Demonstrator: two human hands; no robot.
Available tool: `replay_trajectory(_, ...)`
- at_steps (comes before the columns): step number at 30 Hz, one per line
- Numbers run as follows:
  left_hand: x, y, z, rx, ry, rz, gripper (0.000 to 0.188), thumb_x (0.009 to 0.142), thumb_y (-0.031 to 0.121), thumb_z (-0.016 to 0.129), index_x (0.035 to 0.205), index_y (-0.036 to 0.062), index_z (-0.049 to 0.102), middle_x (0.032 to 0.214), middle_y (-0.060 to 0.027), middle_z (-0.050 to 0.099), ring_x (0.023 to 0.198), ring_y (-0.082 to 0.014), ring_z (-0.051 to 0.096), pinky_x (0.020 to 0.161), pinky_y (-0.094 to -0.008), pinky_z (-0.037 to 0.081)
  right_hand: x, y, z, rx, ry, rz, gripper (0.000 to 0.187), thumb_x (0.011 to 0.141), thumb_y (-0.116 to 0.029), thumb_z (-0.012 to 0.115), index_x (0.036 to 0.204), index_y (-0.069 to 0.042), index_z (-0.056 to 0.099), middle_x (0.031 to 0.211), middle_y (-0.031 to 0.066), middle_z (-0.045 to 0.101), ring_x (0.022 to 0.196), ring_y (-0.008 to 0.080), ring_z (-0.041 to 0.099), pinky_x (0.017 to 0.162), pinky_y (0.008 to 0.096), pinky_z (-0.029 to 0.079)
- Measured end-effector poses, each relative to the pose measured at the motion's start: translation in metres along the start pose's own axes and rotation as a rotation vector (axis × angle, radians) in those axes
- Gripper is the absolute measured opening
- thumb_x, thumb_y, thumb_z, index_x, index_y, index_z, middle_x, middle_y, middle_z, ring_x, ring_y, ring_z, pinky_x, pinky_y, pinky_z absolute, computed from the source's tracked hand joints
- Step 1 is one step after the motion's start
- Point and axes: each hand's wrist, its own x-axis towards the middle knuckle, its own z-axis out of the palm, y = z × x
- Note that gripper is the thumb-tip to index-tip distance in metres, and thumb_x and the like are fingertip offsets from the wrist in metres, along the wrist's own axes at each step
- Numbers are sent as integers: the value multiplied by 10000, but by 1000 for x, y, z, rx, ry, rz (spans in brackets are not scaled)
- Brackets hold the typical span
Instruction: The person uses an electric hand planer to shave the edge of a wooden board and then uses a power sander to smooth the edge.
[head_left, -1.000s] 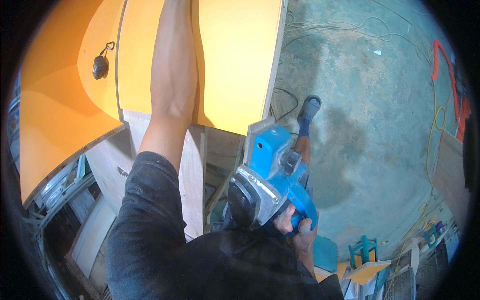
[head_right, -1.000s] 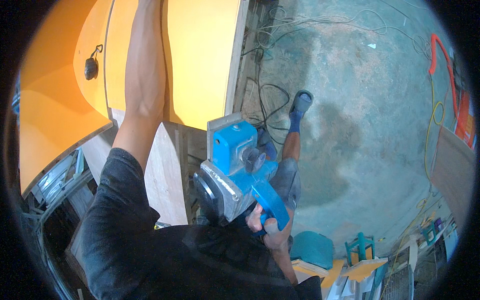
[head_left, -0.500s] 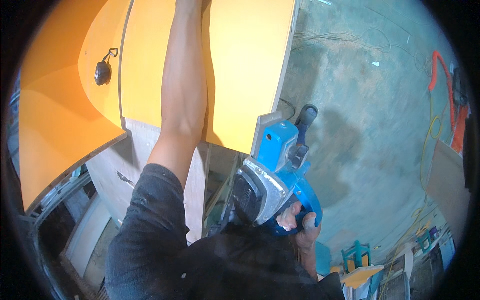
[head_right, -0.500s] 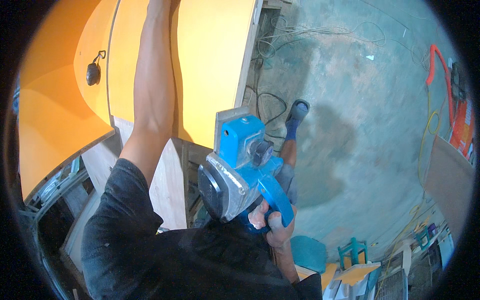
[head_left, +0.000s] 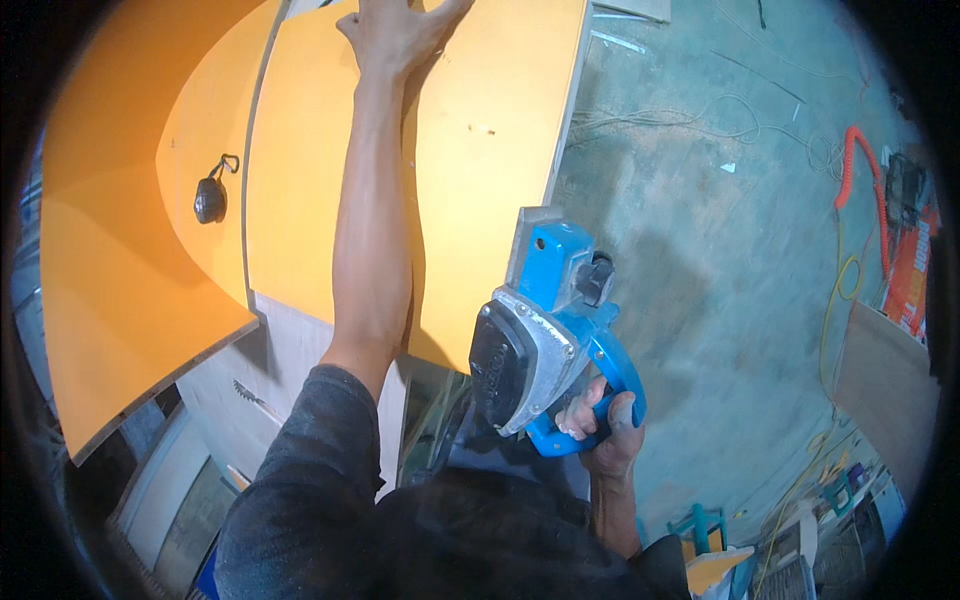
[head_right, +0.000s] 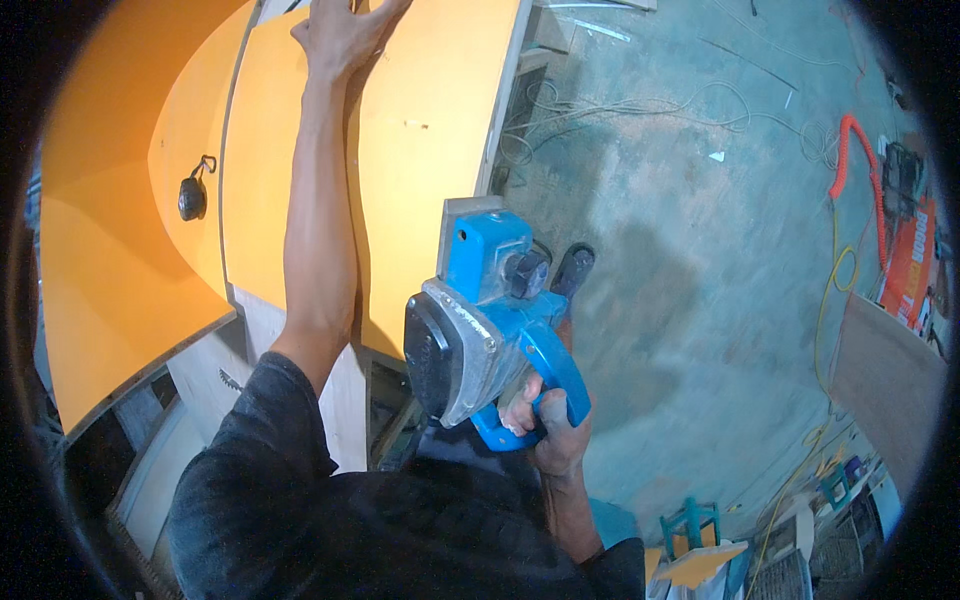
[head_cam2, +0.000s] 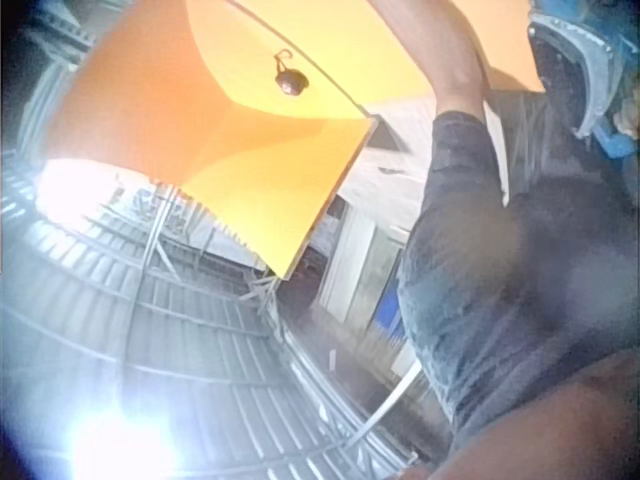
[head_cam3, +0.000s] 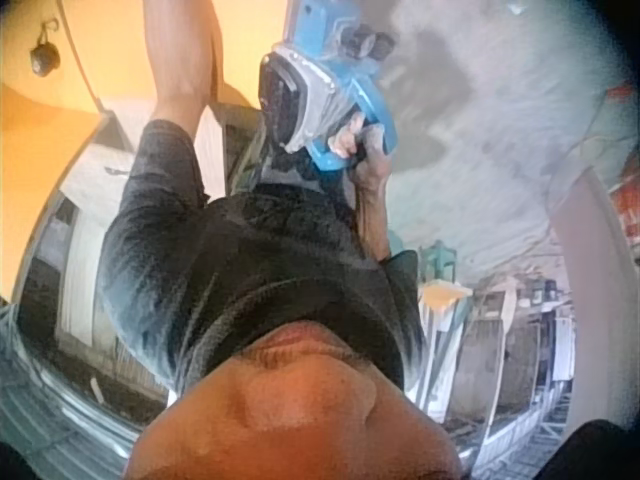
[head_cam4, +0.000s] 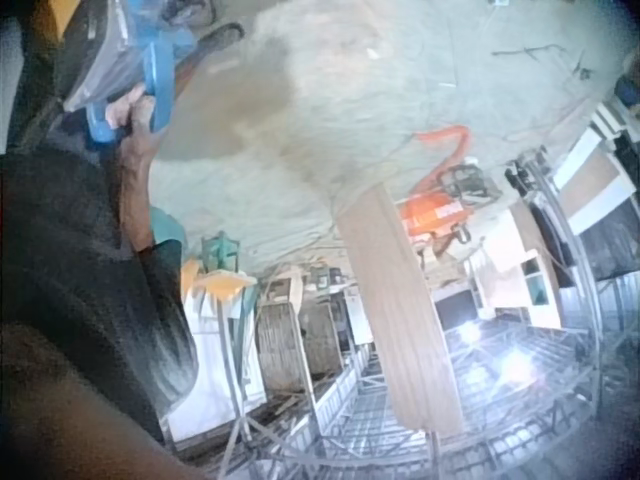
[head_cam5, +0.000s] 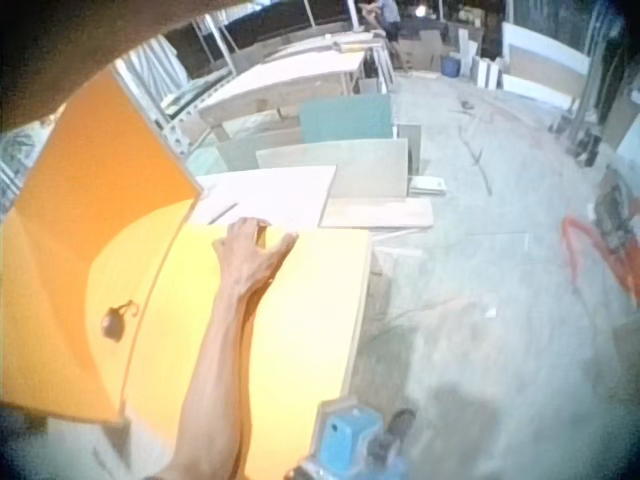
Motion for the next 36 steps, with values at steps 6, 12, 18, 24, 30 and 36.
replay_trajectory(6,5,-13,10,-39,59,67,744,818,707,687,1181,58,710,1297,-126,653,1261,-280,552,1132,-465,253,43,-39,13,-39,-25,-53,512,1035,-592,524,1034,-82,567,644,-12,421,554,137,432,622,352,425)
replay_trajectory(12,13,0,6,-36,9,59,699,800,662,726,1115,38,719,1167,-119,660,1167,-277,575,1065,-477,318,84,-79,32,-68,117,-63,529,1033,-599,525,1010,-71,553,641,-12,427,534,137,445,626,356,456)
replay_trajectory(18,16,7,1,-38,-47,23,598,794,580,760,1050,42,702,1126,-96,636,1135,-268,544,1012,-454,340,122,-122,51,-111,149,-35,526,1048,-606,484,1003,-86,546,633,-24,425,530,128,463,607,357,460)
replay_trajectory(24,20,10,-3,-59,-51,27,589,777,572,788,1021,47,679,1089,-80,607,1120,-267,523,970,-448,352,165,-159,74,-93,236,-58,521,1057,-614,451,983,-107,543,616,-47,422,499,103,464,576,313,453)
replay_trajectory(30,22,8,-3,-70,-47,49,580,762,561,814,1003,53,672,1047,-77,594,1095,-271,518,947,-440,357,209,-197,90,-101,257,-102,495,1079,-576,438,983,-107,563,597,-59,441,481,91,485,573,294,463)
replay_trajectory(36,21,6,-6,-70,-9,51,530,778,505,835,1011,54,685,1068,-67,634,1080,-274,555,948,-445,379,248,-234,85,-103,175,-162,443,1077,-539,483,988,-110,555,643,-49,455,542,91,479,589,280,441)
